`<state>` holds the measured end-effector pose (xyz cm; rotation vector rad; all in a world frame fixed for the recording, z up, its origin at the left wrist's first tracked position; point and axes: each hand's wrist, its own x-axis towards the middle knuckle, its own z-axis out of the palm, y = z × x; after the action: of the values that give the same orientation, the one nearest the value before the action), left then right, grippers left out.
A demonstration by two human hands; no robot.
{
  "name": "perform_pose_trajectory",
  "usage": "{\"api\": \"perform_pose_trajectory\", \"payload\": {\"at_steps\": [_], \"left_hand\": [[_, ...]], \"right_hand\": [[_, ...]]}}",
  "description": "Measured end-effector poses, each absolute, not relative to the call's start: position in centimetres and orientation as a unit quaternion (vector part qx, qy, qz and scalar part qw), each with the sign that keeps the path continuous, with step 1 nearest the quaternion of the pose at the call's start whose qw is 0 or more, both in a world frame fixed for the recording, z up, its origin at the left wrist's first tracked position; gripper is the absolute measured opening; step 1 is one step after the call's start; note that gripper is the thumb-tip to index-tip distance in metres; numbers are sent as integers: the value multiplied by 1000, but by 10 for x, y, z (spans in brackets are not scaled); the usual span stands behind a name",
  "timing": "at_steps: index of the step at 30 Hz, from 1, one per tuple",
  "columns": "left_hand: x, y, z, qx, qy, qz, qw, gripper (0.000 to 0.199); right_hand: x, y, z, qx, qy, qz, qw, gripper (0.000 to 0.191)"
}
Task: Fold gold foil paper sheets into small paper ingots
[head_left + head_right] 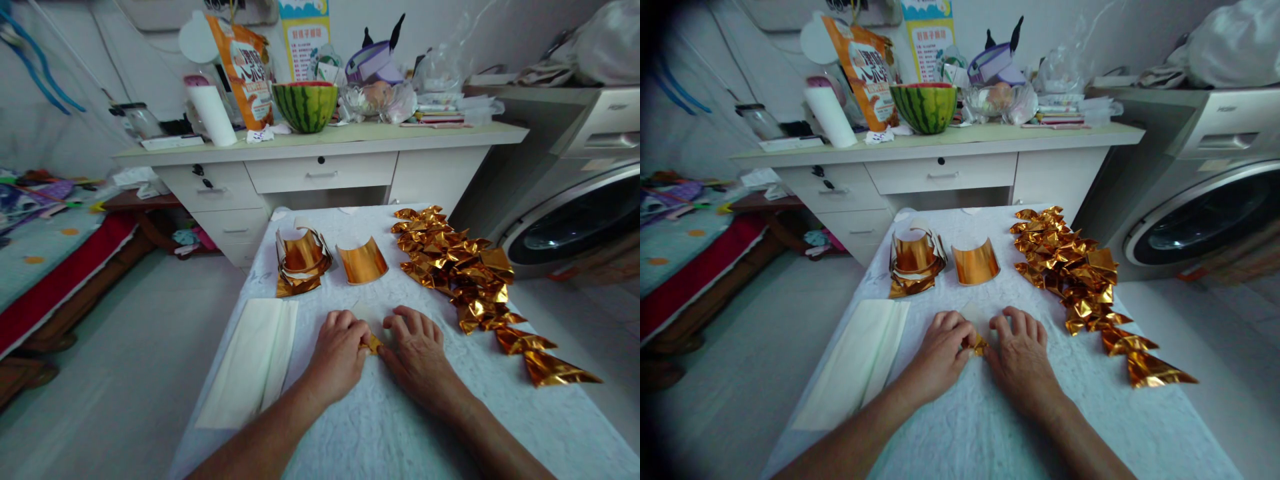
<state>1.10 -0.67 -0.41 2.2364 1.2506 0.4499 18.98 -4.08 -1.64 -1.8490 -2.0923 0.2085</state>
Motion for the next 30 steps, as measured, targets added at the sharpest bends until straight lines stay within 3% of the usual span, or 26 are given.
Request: {"api": "perform_pose_trajectory", "payload": {"at_steps": [15, 22, 30], "left_hand": [[11, -5, -2, 824, 464, 161, 281, 13], [9, -5, -3, 834, 449, 169, 274, 15], [11, -3, -3, 818, 465, 195, 276, 19]], "right_hand": [[215, -42, -27, -642, -746, 56, 168, 39], [219, -41, -19, -617, -749, 91, 225, 26], [207, -36, -16, -601, -769, 83, 201, 29]]}}
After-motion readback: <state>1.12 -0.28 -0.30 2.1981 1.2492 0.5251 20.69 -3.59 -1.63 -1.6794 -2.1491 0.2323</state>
